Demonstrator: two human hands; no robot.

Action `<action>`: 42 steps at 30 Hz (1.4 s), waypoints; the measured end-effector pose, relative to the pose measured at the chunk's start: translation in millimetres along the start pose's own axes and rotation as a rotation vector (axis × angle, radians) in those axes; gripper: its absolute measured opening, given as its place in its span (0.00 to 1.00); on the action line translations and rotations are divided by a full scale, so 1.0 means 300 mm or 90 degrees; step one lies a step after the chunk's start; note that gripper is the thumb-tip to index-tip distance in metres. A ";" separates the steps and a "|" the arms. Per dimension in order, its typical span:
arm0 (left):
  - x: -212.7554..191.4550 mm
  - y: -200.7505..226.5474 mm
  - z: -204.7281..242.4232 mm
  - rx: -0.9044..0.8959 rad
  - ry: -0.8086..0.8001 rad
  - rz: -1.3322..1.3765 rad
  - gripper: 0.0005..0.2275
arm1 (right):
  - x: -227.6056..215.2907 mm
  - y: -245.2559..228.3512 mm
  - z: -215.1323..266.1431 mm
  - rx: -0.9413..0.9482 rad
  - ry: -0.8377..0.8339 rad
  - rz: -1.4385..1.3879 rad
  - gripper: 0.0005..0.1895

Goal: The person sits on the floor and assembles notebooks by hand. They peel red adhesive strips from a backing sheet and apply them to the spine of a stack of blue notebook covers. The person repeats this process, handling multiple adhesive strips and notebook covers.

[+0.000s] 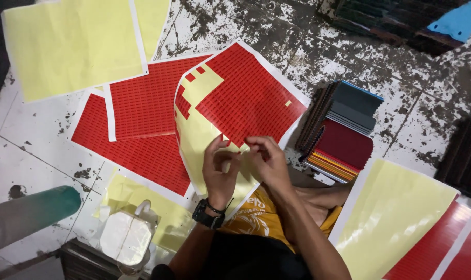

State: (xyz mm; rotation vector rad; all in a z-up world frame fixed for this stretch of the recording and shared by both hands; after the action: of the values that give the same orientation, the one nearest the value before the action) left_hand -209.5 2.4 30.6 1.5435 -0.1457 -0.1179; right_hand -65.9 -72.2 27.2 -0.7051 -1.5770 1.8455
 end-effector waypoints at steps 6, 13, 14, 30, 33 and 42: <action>-0.028 0.077 -0.021 0.152 0.035 -0.078 0.25 | 0.049 0.112 -0.020 -0.144 0.086 0.339 0.19; -0.039 0.035 -0.024 0.145 0.030 -0.090 0.24 | 0.033 0.106 -0.007 -0.148 0.135 0.285 0.13; -0.039 0.035 -0.022 0.147 0.027 -0.080 0.24 | 0.033 0.100 -0.008 -0.127 0.126 0.272 0.11; -0.053 0.060 -0.055 0.147 0.066 -0.056 0.25 | 0.065 0.127 -0.040 -0.062 0.038 0.329 0.23; -0.070 0.017 -0.066 0.175 0.073 -0.073 0.27 | 0.077 0.172 -0.040 -0.196 0.076 0.379 0.20; -0.066 -0.005 -0.060 0.191 0.070 -0.075 0.26 | 0.095 0.136 -0.007 -0.347 0.113 0.383 0.13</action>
State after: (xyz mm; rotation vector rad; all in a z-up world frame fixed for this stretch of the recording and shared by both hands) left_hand -225.8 23.5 28.3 1.8547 0.0167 -0.1066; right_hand -87.9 -54.3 -13.9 -1.6917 -1.8977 1.6544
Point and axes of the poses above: each hand's wrist, its own z-axis away from the middle knuckle, its own x-axis out of the palm, y = z × x, the point moved 7 cm from there along -z, towards the middle knuckle, and after that the axes turned 8 degrees about y, right-handed, at the moved point
